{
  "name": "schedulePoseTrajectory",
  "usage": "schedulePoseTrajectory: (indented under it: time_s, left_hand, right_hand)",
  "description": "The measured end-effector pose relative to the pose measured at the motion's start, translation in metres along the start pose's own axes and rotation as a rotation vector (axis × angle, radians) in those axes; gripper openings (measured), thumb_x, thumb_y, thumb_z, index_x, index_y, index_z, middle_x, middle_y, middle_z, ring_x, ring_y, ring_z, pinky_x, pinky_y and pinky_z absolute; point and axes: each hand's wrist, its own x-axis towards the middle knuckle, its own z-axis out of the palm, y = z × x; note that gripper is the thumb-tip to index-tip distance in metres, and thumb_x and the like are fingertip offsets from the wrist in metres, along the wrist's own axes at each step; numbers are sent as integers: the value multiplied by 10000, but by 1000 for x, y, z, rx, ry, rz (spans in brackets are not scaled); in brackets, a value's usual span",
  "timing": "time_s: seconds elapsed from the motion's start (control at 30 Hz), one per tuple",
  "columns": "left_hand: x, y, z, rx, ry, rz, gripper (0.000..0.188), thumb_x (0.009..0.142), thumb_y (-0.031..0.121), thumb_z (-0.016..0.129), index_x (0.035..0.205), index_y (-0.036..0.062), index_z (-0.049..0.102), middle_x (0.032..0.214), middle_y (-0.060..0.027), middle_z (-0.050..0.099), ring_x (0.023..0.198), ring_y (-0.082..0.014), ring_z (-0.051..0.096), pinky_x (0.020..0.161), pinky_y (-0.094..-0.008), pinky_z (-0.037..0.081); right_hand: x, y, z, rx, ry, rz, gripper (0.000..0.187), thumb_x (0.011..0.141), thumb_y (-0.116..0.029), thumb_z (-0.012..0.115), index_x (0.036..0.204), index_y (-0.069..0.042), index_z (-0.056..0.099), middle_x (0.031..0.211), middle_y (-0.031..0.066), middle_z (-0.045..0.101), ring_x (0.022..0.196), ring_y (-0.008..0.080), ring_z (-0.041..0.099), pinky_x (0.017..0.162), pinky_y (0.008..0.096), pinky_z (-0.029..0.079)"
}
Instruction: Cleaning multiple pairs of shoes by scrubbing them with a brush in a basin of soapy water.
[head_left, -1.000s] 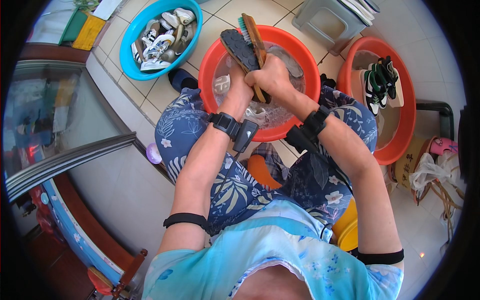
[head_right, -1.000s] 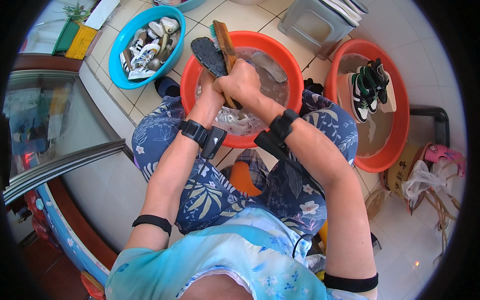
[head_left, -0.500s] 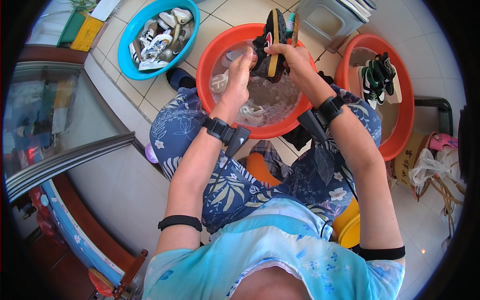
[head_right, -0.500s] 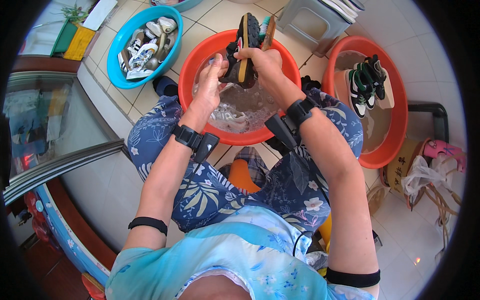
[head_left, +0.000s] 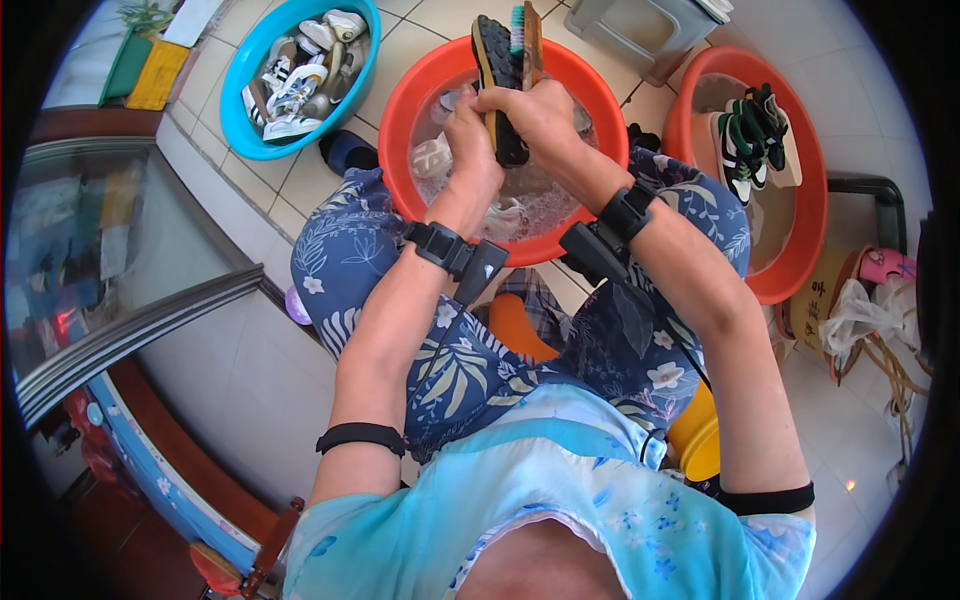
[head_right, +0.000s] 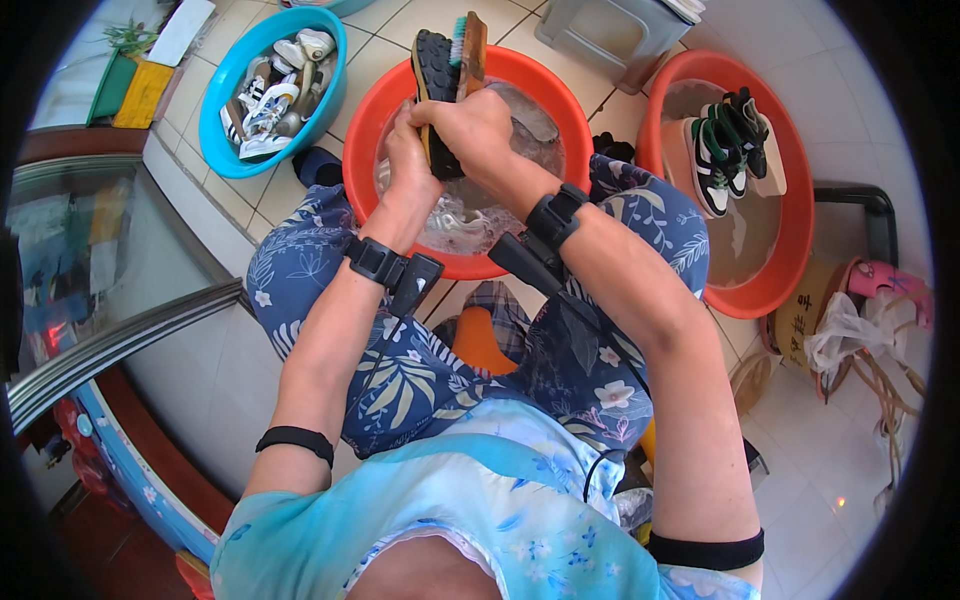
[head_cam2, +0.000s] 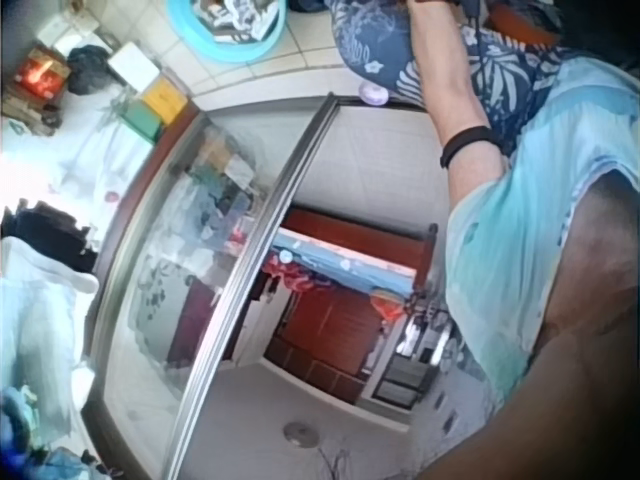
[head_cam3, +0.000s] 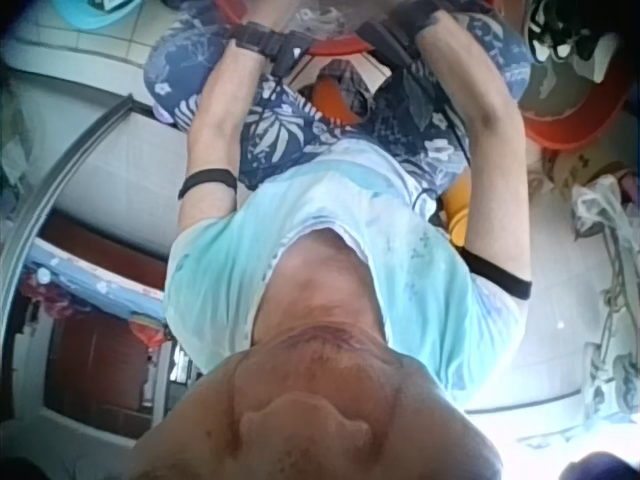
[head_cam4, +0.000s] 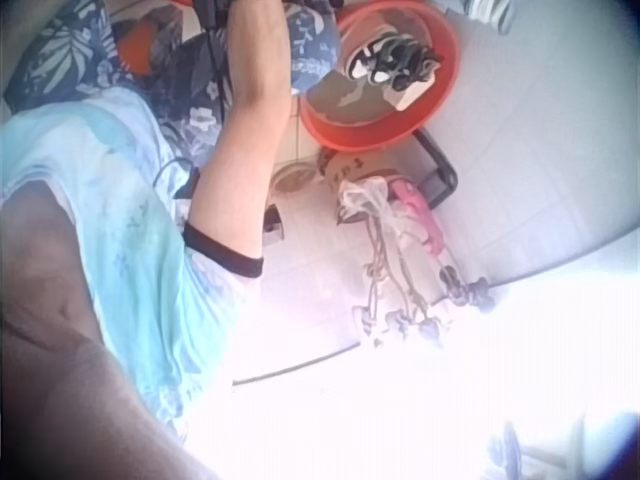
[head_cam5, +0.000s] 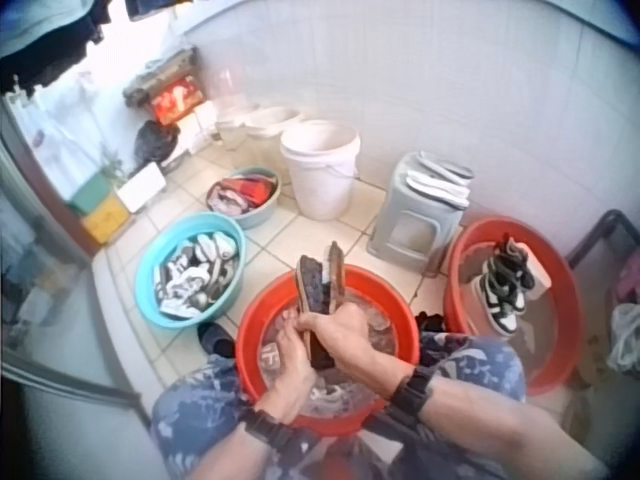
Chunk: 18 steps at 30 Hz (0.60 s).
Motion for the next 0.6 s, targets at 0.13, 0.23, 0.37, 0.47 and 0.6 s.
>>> schedulePoseTrajectory:
  time_s: [0.13, 0.23, 0.37, 0.47, 0.6]
  left_hand:
    - [7, -2, -4, -34, -78, -101, 322, 928, 302, 408, 1014, 39, 573, 904, -91, 627, 802, -191, 634, 718, -330, 519]
    - [13, -6, -11, -55, -135, -154, 356, 929, 309, 397, 1059, 25, 567, 963, -115, 637, 853, -211, 642, 763, -348, 533]
    - [17, -11, -12, -103, -191, -194, 370, 929, 289, 369, 1051, 5, 573, 967, -133, 639, 857, -223, 646, 775, -353, 535]
    - [11, -8, -7, -65, -201, -168, 374, 932, 282, 360, 1055, -2, 570, 970, -134, 640, 856, -229, 647, 775, -358, 533]
    - [5, -3, -4, -54, -189, -171, 370, 933, 273, 361, 1056, -7, 567, 975, -135, 640, 861, -229, 647, 774, -358, 532]
  right_hand:
    - [4, -2, 2, -133, 66, -1, 464, 564, -354, 766, 764, 58, 689, 754, 188, 675, 710, 267, 672, 698, 324, 512]
    - [0, -6, 3, -160, 62, -5, 485, 557, -374, 761, 764, 59, 688, 766, 199, 675, 732, 286, 676, 720, 339, 517]
    - [-2, -10, 0, -232, 78, 4, 468, 558, -328, 767, 775, 77, 679, 741, 178, 668, 690, 247, 664, 672, 334, 515]
    - [-2, -11, -1, -254, 87, 8, 470, 563, -327, 763, 783, 79, 678, 749, 183, 668, 697, 255, 664, 674, 336, 517]
    - [-6, -14, -3, -258, 70, 25, 493, 572, -370, 748, 789, 68, 684, 788, 213, 673, 757, 309, 676, 723, 358, 523]
